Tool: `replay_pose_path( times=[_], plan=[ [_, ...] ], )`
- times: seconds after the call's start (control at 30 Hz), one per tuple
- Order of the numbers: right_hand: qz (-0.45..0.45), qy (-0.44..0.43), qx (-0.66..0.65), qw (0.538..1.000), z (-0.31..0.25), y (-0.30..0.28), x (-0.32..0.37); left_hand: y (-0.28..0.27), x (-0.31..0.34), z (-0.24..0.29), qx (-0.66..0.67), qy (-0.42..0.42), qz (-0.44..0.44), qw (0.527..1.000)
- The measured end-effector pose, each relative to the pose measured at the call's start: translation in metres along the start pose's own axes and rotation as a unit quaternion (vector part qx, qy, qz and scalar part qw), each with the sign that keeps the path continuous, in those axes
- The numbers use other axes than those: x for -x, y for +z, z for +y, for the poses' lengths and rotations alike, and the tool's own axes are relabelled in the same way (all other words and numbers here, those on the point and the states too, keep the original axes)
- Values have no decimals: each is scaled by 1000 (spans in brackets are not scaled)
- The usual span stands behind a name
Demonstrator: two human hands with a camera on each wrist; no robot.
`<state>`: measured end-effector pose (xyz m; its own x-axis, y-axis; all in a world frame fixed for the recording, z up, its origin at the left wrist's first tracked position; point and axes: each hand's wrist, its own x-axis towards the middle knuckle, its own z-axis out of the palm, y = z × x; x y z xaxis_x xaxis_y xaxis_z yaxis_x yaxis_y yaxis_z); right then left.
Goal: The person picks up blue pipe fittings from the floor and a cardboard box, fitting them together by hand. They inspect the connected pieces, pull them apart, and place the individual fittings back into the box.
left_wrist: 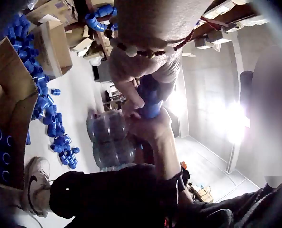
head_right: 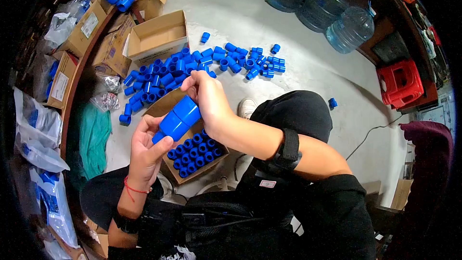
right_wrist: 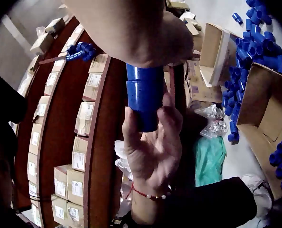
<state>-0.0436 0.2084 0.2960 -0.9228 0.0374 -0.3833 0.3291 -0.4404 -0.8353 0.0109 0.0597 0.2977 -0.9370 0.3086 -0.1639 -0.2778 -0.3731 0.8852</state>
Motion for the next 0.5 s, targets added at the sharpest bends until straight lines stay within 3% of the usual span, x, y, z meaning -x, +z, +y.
replay_pose_path(
  times=[0.13,0.23,0.5],
  plan=[
    [6,-49,46,998,1,3,5,-1,0,-2,-4,15,-6,1000],
    [9,-49,49,998,2,2,7,0,-1,-2,-59,74,-26,995],
    [13,-62,78,995,-1,4,11,1,-2,-2,-73,74,-14,994]
  ],
)
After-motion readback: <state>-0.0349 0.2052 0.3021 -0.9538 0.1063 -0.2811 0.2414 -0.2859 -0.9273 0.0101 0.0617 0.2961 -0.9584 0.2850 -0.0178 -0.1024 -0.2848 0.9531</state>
